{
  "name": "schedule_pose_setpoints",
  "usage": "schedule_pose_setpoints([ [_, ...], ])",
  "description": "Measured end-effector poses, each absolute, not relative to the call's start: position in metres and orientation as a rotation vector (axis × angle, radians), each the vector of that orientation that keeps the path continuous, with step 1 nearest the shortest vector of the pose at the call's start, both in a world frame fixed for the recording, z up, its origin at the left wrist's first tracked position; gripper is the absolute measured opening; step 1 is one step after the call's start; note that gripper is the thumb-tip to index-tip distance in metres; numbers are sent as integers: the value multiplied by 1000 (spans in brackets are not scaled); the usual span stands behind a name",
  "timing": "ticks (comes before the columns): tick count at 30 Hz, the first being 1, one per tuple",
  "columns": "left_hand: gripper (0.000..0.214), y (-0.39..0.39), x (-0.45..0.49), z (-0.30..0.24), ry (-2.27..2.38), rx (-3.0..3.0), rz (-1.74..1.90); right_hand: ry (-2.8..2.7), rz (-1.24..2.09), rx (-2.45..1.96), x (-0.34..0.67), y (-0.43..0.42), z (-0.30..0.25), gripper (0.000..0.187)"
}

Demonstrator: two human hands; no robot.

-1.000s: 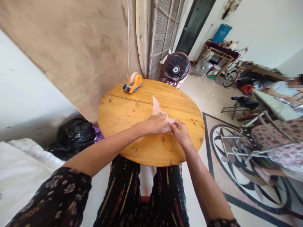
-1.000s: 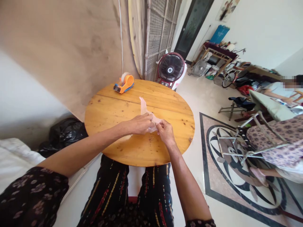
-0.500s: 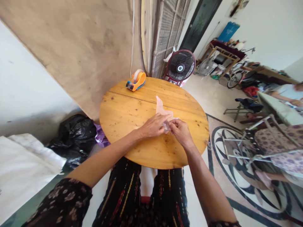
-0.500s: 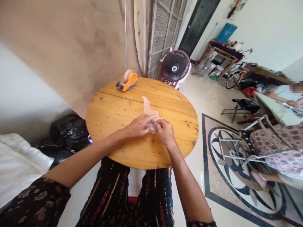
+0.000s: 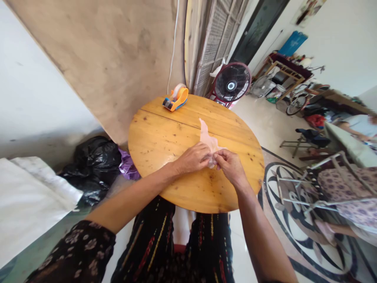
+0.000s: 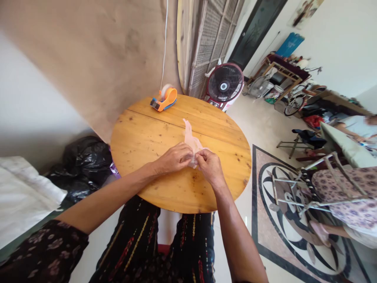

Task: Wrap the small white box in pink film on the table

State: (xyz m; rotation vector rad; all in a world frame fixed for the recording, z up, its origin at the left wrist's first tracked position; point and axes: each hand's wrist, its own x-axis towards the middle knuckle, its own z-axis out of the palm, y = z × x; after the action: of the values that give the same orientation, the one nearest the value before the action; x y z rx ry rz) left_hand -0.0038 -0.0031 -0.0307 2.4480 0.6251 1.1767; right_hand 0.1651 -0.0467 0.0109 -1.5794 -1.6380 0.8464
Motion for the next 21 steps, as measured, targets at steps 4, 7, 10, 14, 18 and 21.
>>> schedule_pose_setpoints([
  [4, 13, -2, -4, -30, 572, 2465, 1231, -1650, 857, -1578, 164, -45, 11, 20],
  [7, 14, -2, -4, -30, 567, 2462, 1225, -1685, 884, -1579, 164, -45, 15, 21],
  [10, 14, -2, -5, -30, 561, 2478, 1198, -1692, 988, -1563, 166, -47, 20, 22],
  [14, 10, -2, -6, -31, 604, 2430, 1175, -1736, 1096, -1545, 171, -48, 21, 24],
  [18, 16, -3, -7, -30, 634, 2369, 1180, -1836, 1017, -1559, 173, -42, 16, 24],
  [21, 18, -5, -8, -28, 628, 2334, 1219, -1958, 801, -1668, 171, -37, 16, 20],
])
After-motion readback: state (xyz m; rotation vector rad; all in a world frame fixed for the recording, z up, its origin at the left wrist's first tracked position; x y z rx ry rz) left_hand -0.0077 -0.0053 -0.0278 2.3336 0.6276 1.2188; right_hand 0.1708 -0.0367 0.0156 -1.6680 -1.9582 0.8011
